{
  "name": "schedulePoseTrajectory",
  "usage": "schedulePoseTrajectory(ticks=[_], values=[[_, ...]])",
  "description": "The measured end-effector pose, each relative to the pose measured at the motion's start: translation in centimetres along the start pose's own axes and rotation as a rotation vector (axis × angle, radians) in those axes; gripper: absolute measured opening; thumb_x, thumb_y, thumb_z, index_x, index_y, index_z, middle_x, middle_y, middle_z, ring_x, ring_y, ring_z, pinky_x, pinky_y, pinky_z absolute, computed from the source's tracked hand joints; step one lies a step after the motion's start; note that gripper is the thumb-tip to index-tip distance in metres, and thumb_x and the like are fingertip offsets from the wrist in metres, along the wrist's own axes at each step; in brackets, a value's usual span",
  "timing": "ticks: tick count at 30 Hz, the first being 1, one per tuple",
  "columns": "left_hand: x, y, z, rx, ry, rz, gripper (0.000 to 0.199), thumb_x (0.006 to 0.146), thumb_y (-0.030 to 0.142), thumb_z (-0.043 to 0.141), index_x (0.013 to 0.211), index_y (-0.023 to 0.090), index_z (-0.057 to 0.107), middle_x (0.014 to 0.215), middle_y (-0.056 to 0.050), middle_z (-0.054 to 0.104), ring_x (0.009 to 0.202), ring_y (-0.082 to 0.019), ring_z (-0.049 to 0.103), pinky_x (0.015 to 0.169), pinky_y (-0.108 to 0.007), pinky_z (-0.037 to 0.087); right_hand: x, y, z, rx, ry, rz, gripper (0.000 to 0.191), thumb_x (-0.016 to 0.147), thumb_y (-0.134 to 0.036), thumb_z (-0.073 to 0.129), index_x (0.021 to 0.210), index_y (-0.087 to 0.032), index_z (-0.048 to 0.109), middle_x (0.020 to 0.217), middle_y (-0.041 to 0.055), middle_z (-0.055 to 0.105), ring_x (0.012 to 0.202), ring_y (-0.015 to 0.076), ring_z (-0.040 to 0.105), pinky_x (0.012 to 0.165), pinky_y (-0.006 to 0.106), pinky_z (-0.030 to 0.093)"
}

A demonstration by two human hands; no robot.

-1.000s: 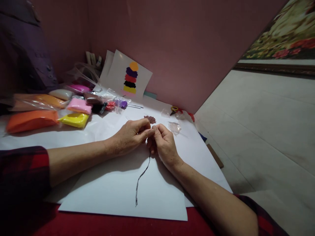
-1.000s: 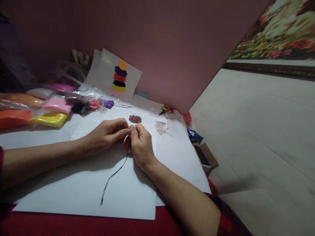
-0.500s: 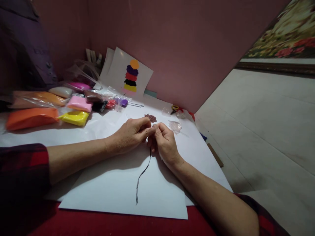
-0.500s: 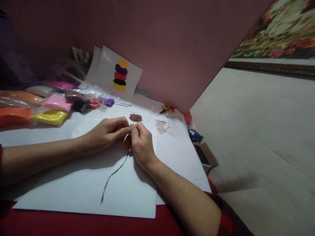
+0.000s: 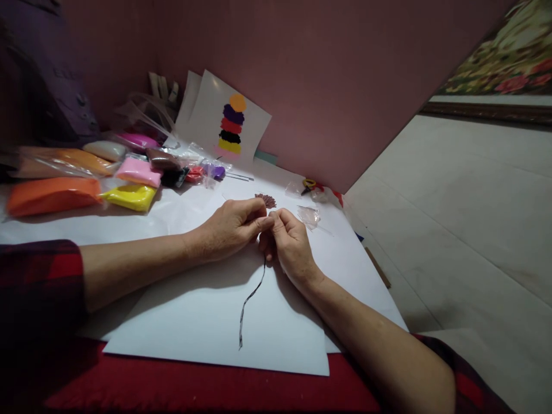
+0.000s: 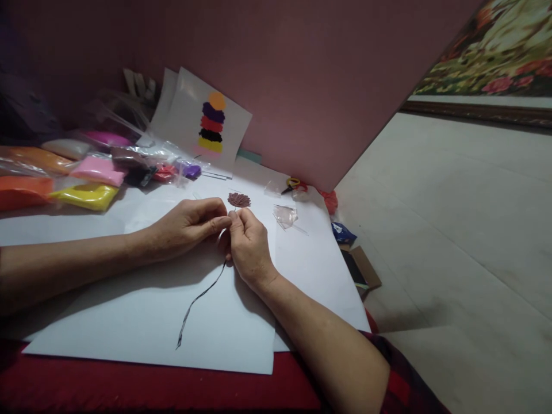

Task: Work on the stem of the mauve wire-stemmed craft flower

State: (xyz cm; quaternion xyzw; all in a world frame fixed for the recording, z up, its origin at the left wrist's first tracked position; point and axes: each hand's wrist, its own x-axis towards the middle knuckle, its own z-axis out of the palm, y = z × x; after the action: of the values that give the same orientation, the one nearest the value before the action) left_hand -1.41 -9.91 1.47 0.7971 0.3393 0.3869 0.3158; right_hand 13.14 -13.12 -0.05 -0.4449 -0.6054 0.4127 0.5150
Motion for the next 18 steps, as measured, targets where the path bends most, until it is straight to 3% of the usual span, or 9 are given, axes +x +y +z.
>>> schedulePoseTrajectory(ticks=[18], values=[[0.13,0.17,-0.08,0.007,0.001,-0.003,0.023,0.086,0.031,0.053,0.068,0.016,0.056,0.057,0.001,0.054,0.056,-0.013,0.047,0.056,-0.026,0.036,0.05,-0.04,-0.07,-0.033,0.003,0.006,0.029,0.097,-0.036,0.046,0.071,-0.022,0.044,0.051,-0.0065,0.055,0.032,0.0062,0.044,0.03,0.018,0.034]])
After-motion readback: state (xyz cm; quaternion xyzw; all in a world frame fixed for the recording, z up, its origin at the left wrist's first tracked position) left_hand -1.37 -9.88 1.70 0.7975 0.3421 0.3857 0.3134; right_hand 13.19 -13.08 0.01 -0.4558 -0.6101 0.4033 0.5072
